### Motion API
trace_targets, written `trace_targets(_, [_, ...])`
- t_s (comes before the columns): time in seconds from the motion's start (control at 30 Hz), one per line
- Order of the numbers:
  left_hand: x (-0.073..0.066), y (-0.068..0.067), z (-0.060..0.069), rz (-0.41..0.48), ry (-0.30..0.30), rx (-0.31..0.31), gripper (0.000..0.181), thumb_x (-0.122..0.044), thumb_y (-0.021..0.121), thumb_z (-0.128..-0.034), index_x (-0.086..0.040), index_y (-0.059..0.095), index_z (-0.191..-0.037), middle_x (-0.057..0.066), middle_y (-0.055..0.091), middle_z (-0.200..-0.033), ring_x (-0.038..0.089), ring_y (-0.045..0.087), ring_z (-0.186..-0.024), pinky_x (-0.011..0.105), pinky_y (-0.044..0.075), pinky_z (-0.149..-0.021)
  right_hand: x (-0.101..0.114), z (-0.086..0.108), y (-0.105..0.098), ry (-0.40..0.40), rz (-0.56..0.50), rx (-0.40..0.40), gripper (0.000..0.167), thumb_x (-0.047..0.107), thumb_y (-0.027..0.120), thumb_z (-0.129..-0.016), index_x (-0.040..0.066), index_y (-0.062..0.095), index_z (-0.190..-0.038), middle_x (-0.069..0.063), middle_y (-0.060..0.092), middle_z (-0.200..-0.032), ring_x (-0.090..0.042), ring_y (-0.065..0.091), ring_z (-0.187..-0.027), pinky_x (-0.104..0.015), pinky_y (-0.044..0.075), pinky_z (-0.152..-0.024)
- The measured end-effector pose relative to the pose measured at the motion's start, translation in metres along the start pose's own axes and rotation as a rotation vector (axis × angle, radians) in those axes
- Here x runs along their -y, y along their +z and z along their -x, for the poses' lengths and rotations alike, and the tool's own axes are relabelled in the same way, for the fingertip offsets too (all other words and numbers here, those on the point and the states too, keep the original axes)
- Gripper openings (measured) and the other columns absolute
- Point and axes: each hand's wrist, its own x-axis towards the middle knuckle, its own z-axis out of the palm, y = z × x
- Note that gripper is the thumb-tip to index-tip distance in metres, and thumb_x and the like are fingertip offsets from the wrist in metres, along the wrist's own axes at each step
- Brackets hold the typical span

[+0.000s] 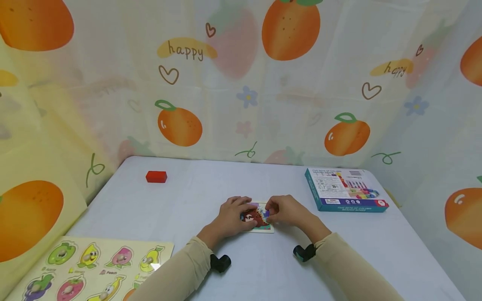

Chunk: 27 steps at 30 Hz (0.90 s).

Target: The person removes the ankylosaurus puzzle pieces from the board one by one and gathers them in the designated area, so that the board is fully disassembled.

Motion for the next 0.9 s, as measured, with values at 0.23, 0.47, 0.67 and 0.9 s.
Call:
trace_targets(0.23, [0.0, -0.001, 0.0, 0.002, 0.001, -0.001, 0.05, -0.045, 0.068, -0.0885, -0.026, 0.062, -0.134, -0.001, 0.047, -0.145, 0.032, 0.03, -0.137, 0.058, 0.025, -0.106, 0.0, 0.0, 0.0, 0.035, -0.016, -0.023, 0.023, 0.017, 0.083, -0.079, 0.015, 0.068, -0.096, 0.004, 0.059, -0.074, -0.014, 0.054, -0.071, -0.028, 0.048, -0.062])
trace_targets(0.47, [-0.001, 0.002, 0.0, 0.007, -0.013, 0.014, 0.05, -0.047, 0.067, -0.0893, -0.028, 0.06, -0.135, -0.003, 0.045, -0.146, 0.03, 0.029, -0.138, 0.057, 0.024, -0.107, -0.01, 0.026, -0.014, 0.07, -0.019, -0.022, 0.021, 0.021, 0.083, -0.079, 0.015, 0.072, -0.096, 0.004, 0.059, -0.074, -0.015, 0.054, -0.073, -0.027, 0.048, -0.061])
trace_targets(0.67, [-0.002, -0.001, 0.002, 0.012, -0.035, 0.035, 0.051, -0.048, 0.065, -0.0896, -0.029, 0.059, -0.137, -0.005, 0.044, -0.147, 0.028, 0.027, -0.139, 0.055, 0.021, -0.109, -0.031, 0.068, -0.025, 0.046, -0.043, 0.074, 0.02, 0.026, 0.083, -0.079, 0.02, 0.074, -0.096, 0.004, 0.06, -0.072, -0.015, 0.055, -0.072, -0.026, 0.047, -0.059])
trace_targets(0.9, [-0.002, -0.002, 0.0, 0.023, -0.019, 0.018, 0.051, -0.046, 0.067, -0.0894, -0.025, 0.06, -0.136, -0.002, 0.046, -0.145, 0.031, 0.028, -0.138, 0.057, 0.023, -0.107, -0.048, 0.09, -0.021, -0.019, -0.077, 0.097, 0.019, 0.029, 0.082, -0.081, 0.021, 0.074, -0.097, 0.006, 0.058, -0.069, -0.012, 0.053, -0.066, -0.024, 0.044, -0.056])
